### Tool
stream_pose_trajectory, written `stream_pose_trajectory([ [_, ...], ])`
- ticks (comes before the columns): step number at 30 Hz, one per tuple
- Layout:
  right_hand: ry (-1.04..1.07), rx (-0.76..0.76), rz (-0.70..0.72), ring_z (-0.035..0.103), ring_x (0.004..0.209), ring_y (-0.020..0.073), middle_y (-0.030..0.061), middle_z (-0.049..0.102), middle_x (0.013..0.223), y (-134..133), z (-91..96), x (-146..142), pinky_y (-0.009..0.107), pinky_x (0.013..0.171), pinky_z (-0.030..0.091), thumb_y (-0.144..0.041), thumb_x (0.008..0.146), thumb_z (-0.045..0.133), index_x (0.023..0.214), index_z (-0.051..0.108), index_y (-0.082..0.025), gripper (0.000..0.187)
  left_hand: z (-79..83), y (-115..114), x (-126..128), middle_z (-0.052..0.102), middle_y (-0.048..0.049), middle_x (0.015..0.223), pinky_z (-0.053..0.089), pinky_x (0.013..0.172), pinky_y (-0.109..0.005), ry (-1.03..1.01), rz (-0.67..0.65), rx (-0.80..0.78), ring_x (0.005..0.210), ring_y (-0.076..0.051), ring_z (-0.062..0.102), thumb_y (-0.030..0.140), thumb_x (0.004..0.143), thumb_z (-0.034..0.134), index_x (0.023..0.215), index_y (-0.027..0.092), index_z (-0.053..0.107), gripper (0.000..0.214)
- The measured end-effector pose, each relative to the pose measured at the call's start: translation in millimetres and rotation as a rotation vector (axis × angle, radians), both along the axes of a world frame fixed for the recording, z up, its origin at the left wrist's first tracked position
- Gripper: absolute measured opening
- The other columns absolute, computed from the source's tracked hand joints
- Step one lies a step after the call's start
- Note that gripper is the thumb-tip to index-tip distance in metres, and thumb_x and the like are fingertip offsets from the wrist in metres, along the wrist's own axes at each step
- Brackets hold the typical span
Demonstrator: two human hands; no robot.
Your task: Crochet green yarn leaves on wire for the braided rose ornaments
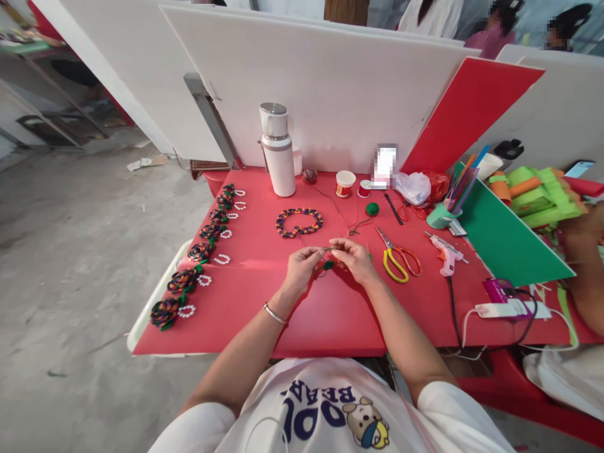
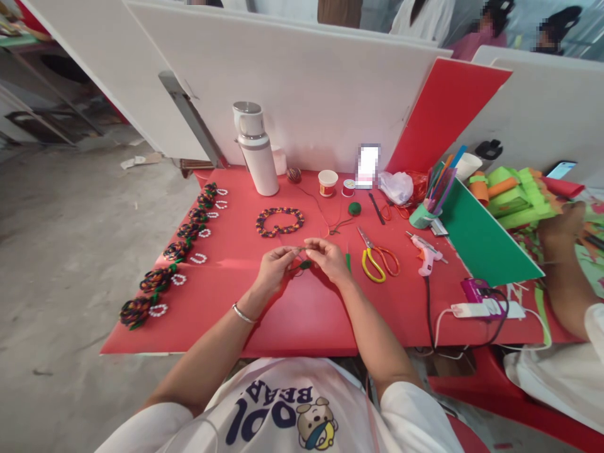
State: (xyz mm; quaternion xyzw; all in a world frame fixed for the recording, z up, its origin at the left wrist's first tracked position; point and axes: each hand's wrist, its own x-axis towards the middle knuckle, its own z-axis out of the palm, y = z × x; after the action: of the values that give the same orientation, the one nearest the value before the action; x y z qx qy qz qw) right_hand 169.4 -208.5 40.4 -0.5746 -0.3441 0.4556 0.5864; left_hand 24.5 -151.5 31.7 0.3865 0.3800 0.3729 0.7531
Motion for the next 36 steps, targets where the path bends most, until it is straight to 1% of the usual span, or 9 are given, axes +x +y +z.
stream_pose_trajectory([
  [3,0.037,0.027,0.019,0.052,0.060,0.0075,-0.0021,0.067,0.087,0.0,-0.5,-0.5,0.022,0.050,0.040,-0.040,0.068,0.082,0.118,0.068,-0.022,0.055,-2.3,0.1,0.3,0.048,0.0075,0.048,0.039,0.039,-0.021,-0.007,0.018,0.006,0.038,-0.006,0.042,0.050,0.059,0.092,0.082,0.013,0.072,0.048],
  [6,0.072,0.041,0.029,0.053,0.061,0.0077,-0.0027,0.067,0.085,0.4,-1.0,-1.3,0.020,0.048,0.039,-0.037,0.067,0.085,0.121,0.065,-0.023,0.060,-5.4,-0.4,1.0,0.050,0.0066,0.049,0.039,0.040,-0.021,0.005,0.024,0.039,0.039,-0.006,0.043,0.048,0.060,0.091,0.083,0.013,0.073,0.046],
  [9,0.084,0.045,0.023,0.055,0.062,0.0085,-0.0032,0.067,0.082,1.1,-1.9,-1.4,0.020,0.050,0.039,-0.035,0.067,0.086,0.122,0.065,-0.023,0.059,-5.8,-1.6,1.7,0.055,0.0045,0.051,0.041,0.041,-0.021,0.040,0.022,0.067,0.040,-0.007,0.047,0.047,0.061,0.091,0.082,0.013,0.073,0.043],
  [14,0.091,0.051,0.013,0.058,0.067,0.0096,-0.0034,0.067,0.083,2.1,-3.9,0.3,0.022,0.056,0.043,-0.032,0.066,0.085,0.121,0.066,-0.023,0.059,-0.2,-3.8,2.4,0.059,0.0021,0.054,0.043,0.040,-0.022,0.067,0.016,0.091,0.041,-0.008,0.050,0.045,0.060,0.090,0.078,0.012,0.074,0.041],
  [18,0.070,0.033,0.010,0.057,0.066,0.0099,-0.0028,0.068,0.084,2.0,-4.2,1.4,0.022,0.054,0.042,-0.032,0.067,0.084,0.122,0.066,-0.023,0.059,4.0,-4.6,2.7,0.059,0.0022,0.053,0.046,0.041,-0.022,0.081,0.021,0.092,0.041,-0.008,0.049,0.045,0.058,0.090,0.076,0.012,0.074,0.041],
  [22,0.045,0.016,0.004,0.054,0.063,0.0085,-0.0032,0.067,0.083,0.9,-2.9,1.6,0.022,0.052,0.040,-0.032,0.068,0.082,0.122,0.067,-0.022,0.058,5.7,-4.8,3.0,0.058,0.0026,0.052,0.047,0.042,-0.022,0.090,0.025,0.097,0.041,-0.007,0.047,0.043,0.056,0.090,0.074,0.012,0.075,0.039],
  [26,0.032,0.032,0.002,0.051,0.061,0.0069,-0.0040,0.066,0.082,0.5,-2.1,0.9,0.021,0.052,0.040,-0.031,0.069,0.080,0.121,0.068,-0.021,0.055,4.6,-4.9,3.1,0.058,0.0024,0.052,0.046,0.043,-0.022,0.105,0.024,0.095,0.042,-0.008,0.048,0.041,0.058,0.089,0.074,0.012,0.074,0.036],
  [31,0.047,0.026,0.017,0.053,0.062,0.0077,-0.0042,0.065,0.081,1.2,-3.2,0.7,0.021,0.052,0.040,-0.031,0.067,0.082,0.122,0.067,-0.022,0.057,1.5,-3.8,2.8,0.058,0.0022,0.053,0.045,0.043,-0.023,0.137,0.019,0.128,0.043,-0.008,0.048,0.039,0.061,0.085,0.074,0.012,0.075,0.031],
  [36,0.032,0.015,0.021,0.053,0.061,0.0080,-0.0040,0.065,0.080,1.3,-2.7,1.9,0.022,0.052,0.040,-0.032,0.068,0.081,0.121,0.068,-0.022,0.056,0.2,-3.2,2.8,0.056,0.0032,0.050,0.037,0.042,-0.021,0.186,0.027,0.196,0.041,-0.007,0.046,0.035,0.063,0.083,0.073,0.012,0.076,0.026],
])
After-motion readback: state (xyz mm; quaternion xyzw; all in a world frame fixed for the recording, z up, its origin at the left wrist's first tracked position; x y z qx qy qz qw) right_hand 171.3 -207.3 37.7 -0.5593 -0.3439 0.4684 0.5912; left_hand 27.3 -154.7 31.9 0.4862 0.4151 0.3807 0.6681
